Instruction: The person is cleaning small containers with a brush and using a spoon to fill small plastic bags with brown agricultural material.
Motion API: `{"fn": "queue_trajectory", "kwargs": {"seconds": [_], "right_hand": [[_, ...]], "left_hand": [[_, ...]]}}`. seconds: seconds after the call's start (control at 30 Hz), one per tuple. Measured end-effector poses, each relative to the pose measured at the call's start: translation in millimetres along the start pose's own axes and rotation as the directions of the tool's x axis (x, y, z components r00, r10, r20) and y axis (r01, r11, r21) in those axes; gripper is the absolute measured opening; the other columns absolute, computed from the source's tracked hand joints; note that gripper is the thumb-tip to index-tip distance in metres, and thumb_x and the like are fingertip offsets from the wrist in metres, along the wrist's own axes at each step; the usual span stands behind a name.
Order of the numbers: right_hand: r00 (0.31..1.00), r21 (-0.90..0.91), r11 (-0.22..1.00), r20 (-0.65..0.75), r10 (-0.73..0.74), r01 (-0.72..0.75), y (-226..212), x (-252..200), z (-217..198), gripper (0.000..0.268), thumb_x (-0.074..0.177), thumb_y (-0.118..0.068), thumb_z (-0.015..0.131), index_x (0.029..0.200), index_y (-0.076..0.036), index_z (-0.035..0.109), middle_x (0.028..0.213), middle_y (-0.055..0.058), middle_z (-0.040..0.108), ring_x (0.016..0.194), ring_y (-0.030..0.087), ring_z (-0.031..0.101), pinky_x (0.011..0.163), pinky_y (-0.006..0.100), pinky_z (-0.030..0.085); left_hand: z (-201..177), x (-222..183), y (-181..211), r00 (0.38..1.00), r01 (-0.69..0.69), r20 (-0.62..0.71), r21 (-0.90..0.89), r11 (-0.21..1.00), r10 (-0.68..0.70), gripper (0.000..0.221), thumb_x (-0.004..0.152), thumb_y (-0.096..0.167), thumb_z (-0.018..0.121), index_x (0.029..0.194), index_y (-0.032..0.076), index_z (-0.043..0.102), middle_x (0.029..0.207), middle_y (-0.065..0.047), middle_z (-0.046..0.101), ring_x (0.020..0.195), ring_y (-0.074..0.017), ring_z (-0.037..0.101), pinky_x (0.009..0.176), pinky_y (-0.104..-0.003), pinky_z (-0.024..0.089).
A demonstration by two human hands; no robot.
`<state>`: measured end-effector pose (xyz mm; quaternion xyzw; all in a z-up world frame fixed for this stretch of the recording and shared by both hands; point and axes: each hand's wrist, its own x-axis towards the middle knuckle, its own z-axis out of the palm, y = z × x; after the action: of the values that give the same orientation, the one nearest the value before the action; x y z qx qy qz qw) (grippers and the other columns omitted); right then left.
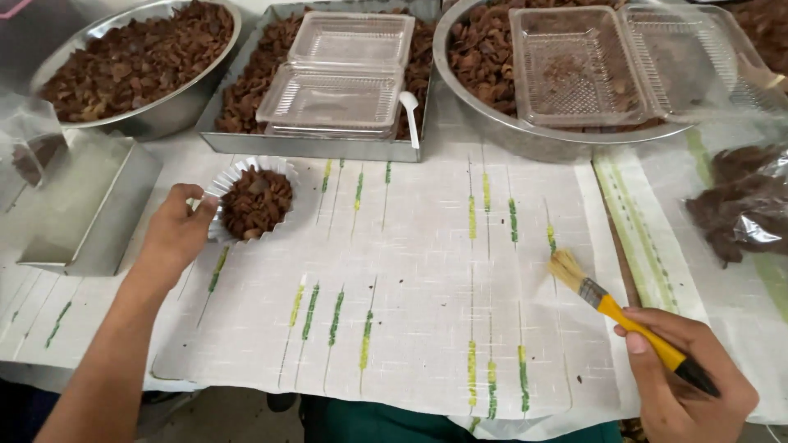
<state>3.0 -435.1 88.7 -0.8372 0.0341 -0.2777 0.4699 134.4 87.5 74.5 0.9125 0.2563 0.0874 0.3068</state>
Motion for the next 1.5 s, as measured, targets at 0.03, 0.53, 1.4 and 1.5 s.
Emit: {"fn": "queue_trajectory", "kwargs": {"seconds": [0.03,0.53,1.4,1.5], "right_hand": [[1.000,0.007,1.000,0.011,0.000,0.000,0,-1,-1,0.023,0.103,0.000,0.063,0.118,0.017,0.068,0.111,0.028,0.071,0.095,0.032,0.071,0.088,0.035,0.057],[0.991,0.388,0.914,-0.016,0.133,-0.116,35,3,-14,0.022,0.098,-0.003,0.058,0.111,0.013,0.067,0.102,0.023,0.068,0.089,0.031,0.069,0.088,0.036,0.058],[0.989,0.704,0.707,-0.051,0.136,-0.061,50,1,-13,0.024,0.099,-0.010,0.057,0.113,0.010,0.062,0.107,0.020,0.063,0.085,0.027,0.066,0.094,0.040,0.059],[0.993,0.612,0.788,-0.121,0.015,0.063,23,-9,-7,0.019,0.096,-0.013,0.058,0.107,0.001,0.066,0.097,0.012,0.069,0.077,0.018,0.071,0.084,0.031,0.062]], "left_hand": [[8,8,-11,1.000,0.008,-0.007,-0.077,0.997,-0.009,0.029,0.108,0.032,0.053,0.131,0.015,0.057,0.101,-0.014,0.060,0.085,-0.0276,0.054,0.079,-0.041,0.042],[50,-117,50,0.981,0.086,0.193,-0.427,0.900,-0.003,0.023,0.108,0.015,0.047,0.129,0.013,0.059,0.080,-0.013,0.057,0.079,-0.0244,0.056,0.073,-0.041,0.049],[99,-182,131,0.904,0.028,0.425,-0.154,0.988,0.041,0.055,0.103,0.039,0.041,0.158,0.033,0.048,0.070,-0.011,0.061,0.066,-0.0208,0.051,0.072,-0.030,0.040],[103,-190,127,0.911,0.077,0.410,-0.244,0.967,0.031,0.061,0.100,0.043,0.041,0.160,0.032,0.042,0.114,-0.008,0.054,0.107,-0.0199,0.045,0.097,-0.029,0.034]]}}
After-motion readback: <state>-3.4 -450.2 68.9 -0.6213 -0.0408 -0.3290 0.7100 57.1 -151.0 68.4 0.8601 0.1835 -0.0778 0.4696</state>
